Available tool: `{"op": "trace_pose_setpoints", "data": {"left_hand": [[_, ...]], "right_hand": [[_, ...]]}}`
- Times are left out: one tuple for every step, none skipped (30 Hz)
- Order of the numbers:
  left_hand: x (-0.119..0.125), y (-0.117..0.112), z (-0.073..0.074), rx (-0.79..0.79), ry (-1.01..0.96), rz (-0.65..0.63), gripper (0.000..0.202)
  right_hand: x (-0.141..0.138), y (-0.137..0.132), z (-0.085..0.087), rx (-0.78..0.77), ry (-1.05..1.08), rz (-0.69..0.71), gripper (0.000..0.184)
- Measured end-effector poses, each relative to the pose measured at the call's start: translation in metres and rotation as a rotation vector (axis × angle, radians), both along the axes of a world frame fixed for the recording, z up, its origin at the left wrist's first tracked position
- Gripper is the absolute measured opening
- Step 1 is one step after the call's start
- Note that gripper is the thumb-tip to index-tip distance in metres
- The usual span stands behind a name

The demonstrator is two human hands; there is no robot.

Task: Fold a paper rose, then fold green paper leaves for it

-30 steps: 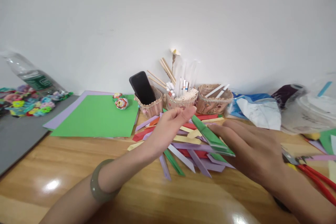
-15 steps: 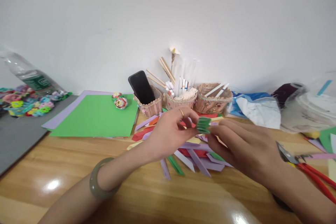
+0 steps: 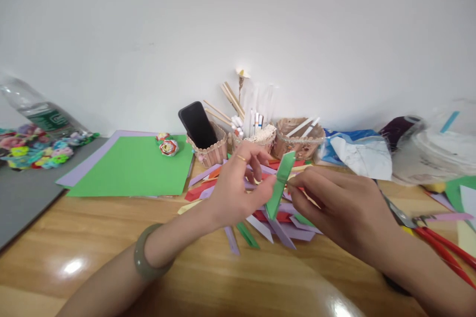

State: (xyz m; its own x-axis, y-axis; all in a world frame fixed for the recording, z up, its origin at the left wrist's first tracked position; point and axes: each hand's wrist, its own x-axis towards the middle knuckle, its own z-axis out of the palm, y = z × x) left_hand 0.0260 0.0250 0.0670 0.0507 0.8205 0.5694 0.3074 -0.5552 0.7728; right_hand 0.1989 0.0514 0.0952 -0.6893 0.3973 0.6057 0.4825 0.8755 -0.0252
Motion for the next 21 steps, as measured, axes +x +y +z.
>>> {"op": "trace_pose_setpoints", "data": {"left_hand": [[0.001,-0.001,0.003,-0.134,-0.039,-0.055,0.028],[0.001,-0.001,0.006,-0.256,-0.077,-0.109,0.032],[0.001,-0.001,0.009,-0.355,-0.115,-0.16,0.033],[0.001,0.0,0.012,-0.434,-0.162,-0.195,0.031],[0.001,0.0,0.014,-0.491,-0.214,-0.214,0.029],[0.0,0.001,0.016,-0.532,-0.264,-0.225,0.027],[0.0,0.002,0.017,-0.561,-0.31,-0.23,0.027],[0.0,0.002,0.018,-0.58,-0.347,-0.228,0.027],[0.0,0.003,0.018,-0.597,-0.379,-0.229,0.028],[0.0,0.003,0.018,-0.612,-0.41,-0.234,0.029],[0.0,0.003,0.018,-0.626,-0.446,-0.241,0.028],[0.0,0.003,0.018,-0.637,-0.482,-0.247,0.028],[0.0,0.002,0.019,-0.65,-0.52,-0.253,0.027],[0.0,0.002,0.019,-0.667,-0.563,-0.263,0.027],[0.0,0.001,0.019,-0.694,-0.605,-0.275,0.028],[-0.001,0.001,0.02,-0.731,-0.642,-0.284,0.028],[-0.001,0.001,0.02,-0.773,-0.675,-0.292,0.029],[-0.001,0.0,0.02,-0.814,-0.704,-0.3,0.03],[-0.001,0.0,0.02,-0.85,-0.727,-0.31,0.03],[-0.002,0.0,0.02,-0.88,-0.744,-0.322,0.03],[-0.002,0.001,0.02,-0.901,-0.759,-0.333,0.029]], "right_hand": [[0.0,0.0,0.0,0.02,0.0,-0.005,0.021],[-0.001,0.0,0.0,0.032,-0.006,-0.007,0.021],[-0.001,0.001,0.001,0.036,-0.009,-0.006,0.021],[-0.001,0.001,0.001,0.04,-0.006,-0.005,0.02],[0.0,0.002,0.002,0.042,0.0,-0.002,0.02],[0.0,0.002,0.002,0.041,0.006,0.002,0.019],[0.0,0.002,0.004,0.039,0.01,0.006,0.018],[0.001,0.002,0.005,0.034,0.012,0.008,0.017],[0.002,0.002,0.006,0.028,0.014,0.011,0.015],[0.003,0.001,0.007,0.017,0.016,0.015,0.012],[0.004,0.001,0.007,0.007,0.024,0.021,0.009],[0.006,0.0,0.008,-0.001,0.031,0.026,0.007],[0.008,0.0,0.008,-0.003,0.04,0.028,0.008],[0.009,-0.001,0.008,-0.002,0.046,0.026,0.011],[0.01,-0.001,0.008,0.004,0.05,0.02,0.014],[0.009,-0.002,0.009,0.015,0.055,0.013,0.015],[0.008,-0.002,0.011,0.025,0.06,0.006,0.016],[0.005,-0.003,0.014,0.034,0.069,-0.004,0.016],[0.001,-0.004,0.018,0.043,0.084,-0.015,0.016],[-0.003,-0.004,0.022,0.057,0.105,-0.03,0.016],[-0.004,-0.005,0.025,0.081,0.134,-0.047,0.018]]}}
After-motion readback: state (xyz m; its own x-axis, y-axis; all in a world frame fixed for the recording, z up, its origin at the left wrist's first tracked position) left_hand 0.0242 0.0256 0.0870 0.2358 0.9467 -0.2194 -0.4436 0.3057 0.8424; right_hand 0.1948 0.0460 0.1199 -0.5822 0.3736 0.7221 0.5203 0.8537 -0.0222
